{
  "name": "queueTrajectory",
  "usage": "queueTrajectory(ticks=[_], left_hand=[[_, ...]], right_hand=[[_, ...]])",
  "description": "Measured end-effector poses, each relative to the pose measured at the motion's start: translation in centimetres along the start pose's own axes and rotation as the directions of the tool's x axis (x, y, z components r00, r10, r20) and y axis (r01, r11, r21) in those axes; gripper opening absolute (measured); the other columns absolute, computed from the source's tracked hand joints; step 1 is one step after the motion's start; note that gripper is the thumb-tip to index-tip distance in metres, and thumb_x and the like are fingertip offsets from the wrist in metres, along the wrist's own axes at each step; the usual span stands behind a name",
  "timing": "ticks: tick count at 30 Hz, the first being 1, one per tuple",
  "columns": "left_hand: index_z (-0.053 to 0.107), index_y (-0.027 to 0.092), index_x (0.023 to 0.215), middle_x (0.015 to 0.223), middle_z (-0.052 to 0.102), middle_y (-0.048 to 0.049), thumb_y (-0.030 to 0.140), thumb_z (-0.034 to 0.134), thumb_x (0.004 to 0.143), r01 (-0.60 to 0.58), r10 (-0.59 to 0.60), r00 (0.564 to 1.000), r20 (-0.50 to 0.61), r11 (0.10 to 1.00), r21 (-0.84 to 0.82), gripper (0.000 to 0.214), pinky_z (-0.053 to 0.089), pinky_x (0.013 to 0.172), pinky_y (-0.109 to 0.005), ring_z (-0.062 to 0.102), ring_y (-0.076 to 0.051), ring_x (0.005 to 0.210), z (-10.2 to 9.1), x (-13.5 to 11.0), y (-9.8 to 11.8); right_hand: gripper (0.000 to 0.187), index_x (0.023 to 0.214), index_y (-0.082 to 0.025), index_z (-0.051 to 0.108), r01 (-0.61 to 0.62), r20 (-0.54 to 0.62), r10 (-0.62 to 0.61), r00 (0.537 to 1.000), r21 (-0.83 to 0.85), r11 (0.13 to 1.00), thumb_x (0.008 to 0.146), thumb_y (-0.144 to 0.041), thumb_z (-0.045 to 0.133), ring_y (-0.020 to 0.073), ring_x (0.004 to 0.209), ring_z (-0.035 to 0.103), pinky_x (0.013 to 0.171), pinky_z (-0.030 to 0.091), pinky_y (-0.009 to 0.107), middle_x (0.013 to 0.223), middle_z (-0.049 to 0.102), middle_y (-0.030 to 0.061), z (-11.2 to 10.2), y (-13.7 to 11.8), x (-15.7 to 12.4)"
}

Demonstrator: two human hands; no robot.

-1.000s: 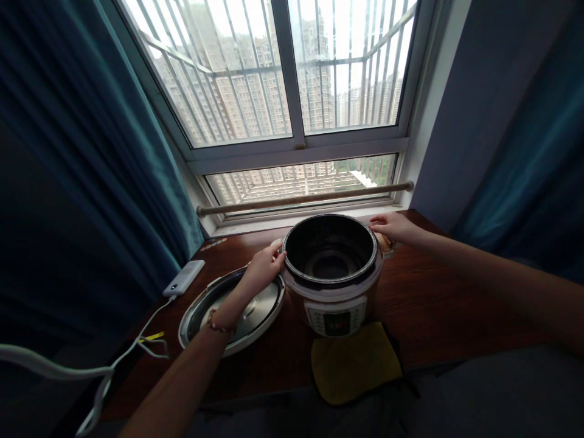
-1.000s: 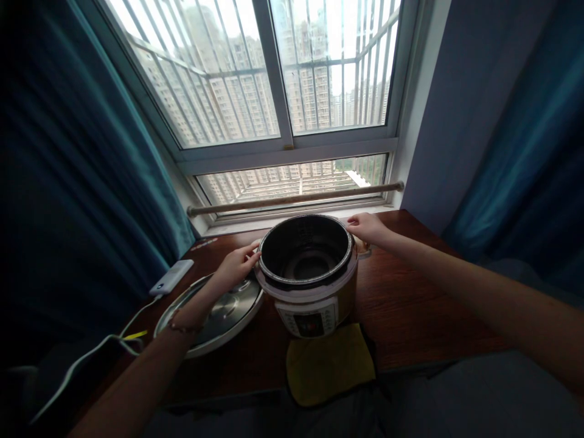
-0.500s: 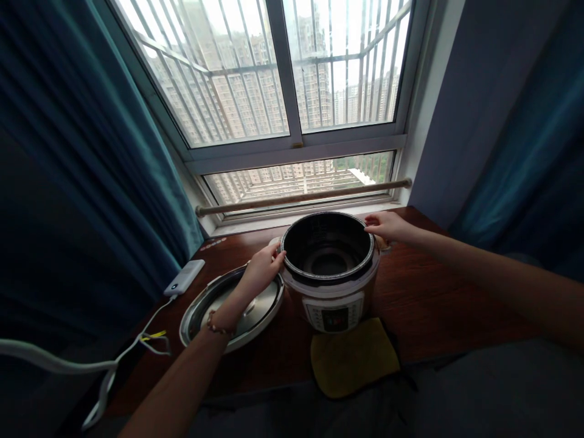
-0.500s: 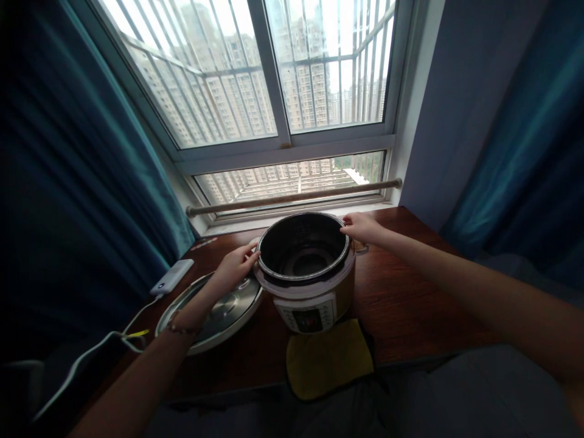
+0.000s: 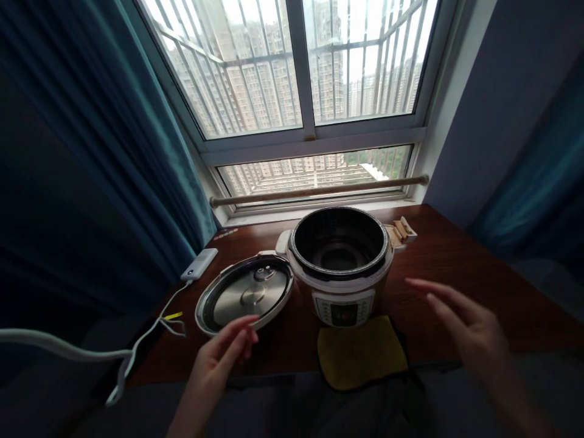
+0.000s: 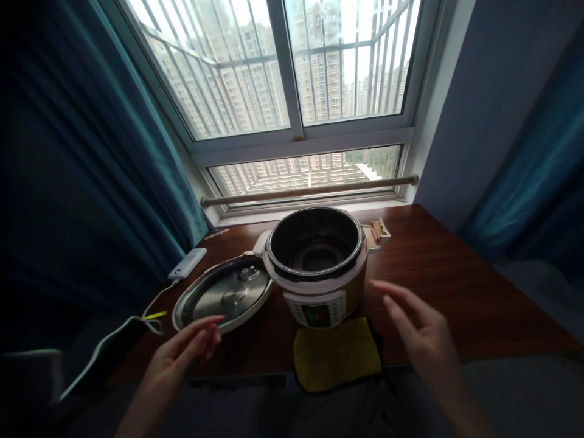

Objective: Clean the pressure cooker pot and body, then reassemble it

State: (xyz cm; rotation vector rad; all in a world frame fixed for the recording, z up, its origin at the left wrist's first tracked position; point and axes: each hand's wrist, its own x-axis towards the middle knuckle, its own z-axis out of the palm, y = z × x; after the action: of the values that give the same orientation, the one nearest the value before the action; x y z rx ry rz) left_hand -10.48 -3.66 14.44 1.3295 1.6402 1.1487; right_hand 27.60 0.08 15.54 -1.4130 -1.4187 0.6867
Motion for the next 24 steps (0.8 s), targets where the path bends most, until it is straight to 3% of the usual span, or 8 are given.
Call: queueTrajectory(ticks=[2,4,6,9,12,15,21,24], left_hand=[[0.066,0.017,0.098,0.069,0.063,-0.0032,0.051,0.054,0.077,0.063,-0.076,0.988,-0.132,0.993,-0.097,0.042,0.047,0.051,-0.025,0.056,-0.015,0.055,1.8,-2.5,-3.8],[0.068,0.019,0.093,0.072,0.067,-0.0049,0.051,0.056,0.075,0.055,-0.057,0.968,-0.245,0.998,-0.015,0.039,0.052,0.057,-0.029,0.063,-0.02,0.064,4.8,-4.2,-7.0],[0.069,0.023,0.094,0.095,0.069,-0.008,0.042,0.053,0.08,-0.112,0.144,0.977,-0.159,0.974,0.195,0.028,0.054,0.079,-0.035,0.065,-0.025,0.09,8.4,-5.0,-8.9],[0.058,0.024,0.119,0.124,0.058,-0.0095,0.025,0.046,0.083,-0.445,0.415,0.895,0.166,0.794,0.414,0.038,0.045,0.097,-0.043,0.051,-0.025,0.118,12.8,-4.5,-9.4],[0.044,0.022,0.132,0.135,0.047,-0.0108,0.017,0.044,0.083,-0.575,0.446,0.818,0.364,0.647,0.501,0.05,0.037,0.103,-0.049,0.04,-0.026,0.128,15.5,-2.8,-9.1],[0.044,0.019,0.132,0.134,0.047,-0.0127,0.017,0.045,0.083,-0.61,0.456,0.791,0.408,0.545,0.575,0.049,0.035,0.104,-0.051,0.039,-0.027,0.128,16.9,-1.7,-10.1],[0.041,0.02,0.134,0.139,0.043,-0.0116,0.016,0.046,0.082,-0.612,0.454,0.778,0.434,0.389,0.689,0.053,0.039,0.099,-0.054,0.037,-0.03,0.129,17.4,-2.5,-13.5],[0.042,0.023,0.134,0.137,0.045,-0.0104,0.019,0.045,0.083,-0.594,0.43,0.795,0.428,0.412,0.691,0.051,0.036,0.1,-0.057,0.038,-0.03,0.128,17.4,-2.7,-13.5]], right_hand=[[0.033,0.107,-0.027,0.063,-0.054,-0.045,0.051,0.998,-0.074,0.996,0.083,-0.043,0.046,0.0257,0.114,0.053,0.098,0.043,0.04,0.118,0.061,0.0048,2.8,3.4,-4.5],[0.038,0.108,-0.024,0.063,-0.049,-0.053,0.04,0.998,-0.187,0.981,0.082,-0.043,0.043,0.0282,0.115,0.051,0.101,0.039,0.044,0.12,0.059,0.009,6.6,7.0,-7.7],[0.049,0.12,-0.015,0.055,-0.009,0.038,0.021,0.999,-0.296,0.955,0.083,-0.042,0.038,0.029,0.125,0.041,0.104,0.035,0.045,0.132,0.048,0.0142,10.2,10.0,-9.4],[0.058,0.128,-0.002,0.047,0.041,0.164,0.04,0.986,-0.463,0.885,0.082,-0.038,0.04,0.0322,0.134,0.024,0.107,0.028,0.049,0.141,0.034,0.0207,13.7,12.7,-9.9],[0.066,0.13,0.003,0.043,0.082,0.231,0.071,0.97,-0.59,0.803,0.078,-0.037,0.049,0.0363,0.136,0.014,0.108,0.023,0.052,0.142,0.029,0.0238,14.7,13.6,-9.1],[0.068,0.133,0.0,0.04,0.113,0.234,0.055,0.971,-0.645,0.755,0.078,-0.039,0.05,0.0358,0.136,0.011,0.108,0.022,0.052,0.145,0.025,0.0207,14.4,13.9,-8.6],[0.069,0.135,-0.002,0.04,0.109,0.239,0.076,0.968,-0.672,0.733,0.081,-0.044,0.047,0.0343,0.136,0.012,0.11,0.02,0.047,0.146,0.022,0.0182,14.0,14.2,-9.0],[0.07,0.136,-0.003,0.039,0.103,0.239,0.079,0.968,-0.664,0.74,0.082,-0.047,0.044,0.0348,0.136,0.013,0.109,0.021,0.049,0.146,0.023,0.0177,14.0,14.0,-9.0]])
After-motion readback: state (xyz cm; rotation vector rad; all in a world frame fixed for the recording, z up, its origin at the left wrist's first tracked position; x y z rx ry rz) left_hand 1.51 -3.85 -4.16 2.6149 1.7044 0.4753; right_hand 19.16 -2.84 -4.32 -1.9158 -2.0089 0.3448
